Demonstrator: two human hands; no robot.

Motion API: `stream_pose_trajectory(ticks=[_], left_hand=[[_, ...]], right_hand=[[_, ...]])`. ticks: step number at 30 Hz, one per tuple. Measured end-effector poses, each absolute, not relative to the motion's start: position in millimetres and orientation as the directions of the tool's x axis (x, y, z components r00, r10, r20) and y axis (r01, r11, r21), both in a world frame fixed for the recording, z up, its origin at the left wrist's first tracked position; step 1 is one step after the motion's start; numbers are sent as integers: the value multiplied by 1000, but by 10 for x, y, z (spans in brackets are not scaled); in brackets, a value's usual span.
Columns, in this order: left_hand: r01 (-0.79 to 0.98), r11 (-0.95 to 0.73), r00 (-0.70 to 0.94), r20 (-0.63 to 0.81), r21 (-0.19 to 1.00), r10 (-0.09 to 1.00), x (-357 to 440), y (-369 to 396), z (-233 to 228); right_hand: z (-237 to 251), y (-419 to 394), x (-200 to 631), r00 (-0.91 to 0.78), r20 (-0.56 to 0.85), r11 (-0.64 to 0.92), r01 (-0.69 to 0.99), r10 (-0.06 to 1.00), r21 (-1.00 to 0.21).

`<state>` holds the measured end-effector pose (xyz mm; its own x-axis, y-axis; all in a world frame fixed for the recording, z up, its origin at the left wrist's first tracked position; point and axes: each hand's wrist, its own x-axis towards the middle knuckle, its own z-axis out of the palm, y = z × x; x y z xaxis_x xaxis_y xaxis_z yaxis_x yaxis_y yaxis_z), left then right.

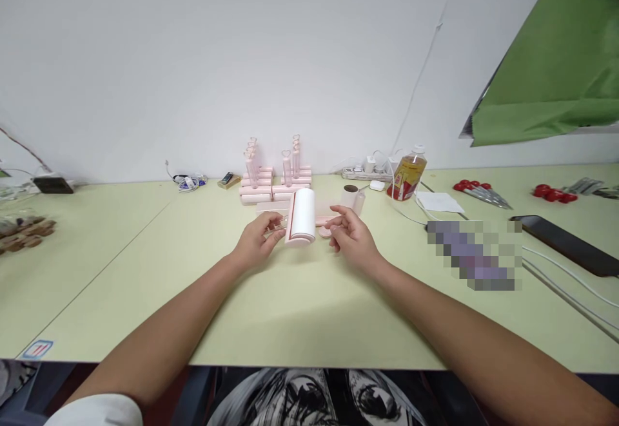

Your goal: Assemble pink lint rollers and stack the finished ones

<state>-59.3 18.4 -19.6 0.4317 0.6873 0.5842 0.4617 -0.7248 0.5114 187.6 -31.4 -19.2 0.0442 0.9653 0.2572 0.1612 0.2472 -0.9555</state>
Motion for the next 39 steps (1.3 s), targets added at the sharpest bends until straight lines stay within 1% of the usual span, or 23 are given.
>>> stream_pose_trajectory(ticks=[3, 4, 6, 9, 12, 14, 16, 18, 19, 22, 24, 29, 34, 39], left_hand=[[476, -719, 446, 565, 507, 694, -585, 184, -191], [477, -723, 454, 564, 499, 689, -579, 181, -188], [478, -744, 475, 575, 467, 666, -565, 173, -183], [486, -772, 488, 605, 410, 629, -548, 168, -186], [488, -779, 443, 657, 393, 609, -540, 166, -196], [468, -787, 352, 732, 402, 583, -542, 161, -189], [455, -791, 218, 810, 410, 545, -551, 154, -170], [469, -784, 120, 850, 407, 513, -564, 148, -147], [483, -779, 104, 857, 400, 504, -569, 147, -140], [514, -772, 131, 855, 374, 502, -570, 158, -145], [520, -770, 148, 849, 369, 507, -560, 174, -163], [538, -758, 152, 841, 369, 518, -555, 207, -183], [532, -760, 147, 843, 374, 518, -575, 206, -173], [534, -738, 145, 815, 412, 560, -572, 196, -180]], right_hand=[[-188, -383, 1881, -96, 435, 443, 302, 895, -844], [-181, -411, 1877, -152, 473, 494, 358, 868, -792], [-160, -466, 1863, -260, 502, 563, 469, 825, -681], [-132, -521, 1839, -372, 480, 602, 587, 794, -542], [-123, -511, 1832, -405, 433, 585, 661, 805, -469], [-118, -473, 1836, -390, 350, 517, 735, 852, -439], [-103, -431, 1840, -360, 222, 422, 811, 906, -405], [-78, -408, 1837, -333, 156, 368, 838, 930, -403], [-65, -406, 1833, -321, 164, 360, 831, 933, -424], [-47, -433, 1816, -278, 221, 353, 791, 935, -499], [-68, -453, 1809, -270, 185, 327, 784, 945, -527], [-161, -451, 1800, -312, 43, 281, 775, 949, -567], [-154, -446, 1785, -315, 14, 262, 761, 949, -594], [-137, -449, 1793, -337, -4, 266, 749, 941, -606]])
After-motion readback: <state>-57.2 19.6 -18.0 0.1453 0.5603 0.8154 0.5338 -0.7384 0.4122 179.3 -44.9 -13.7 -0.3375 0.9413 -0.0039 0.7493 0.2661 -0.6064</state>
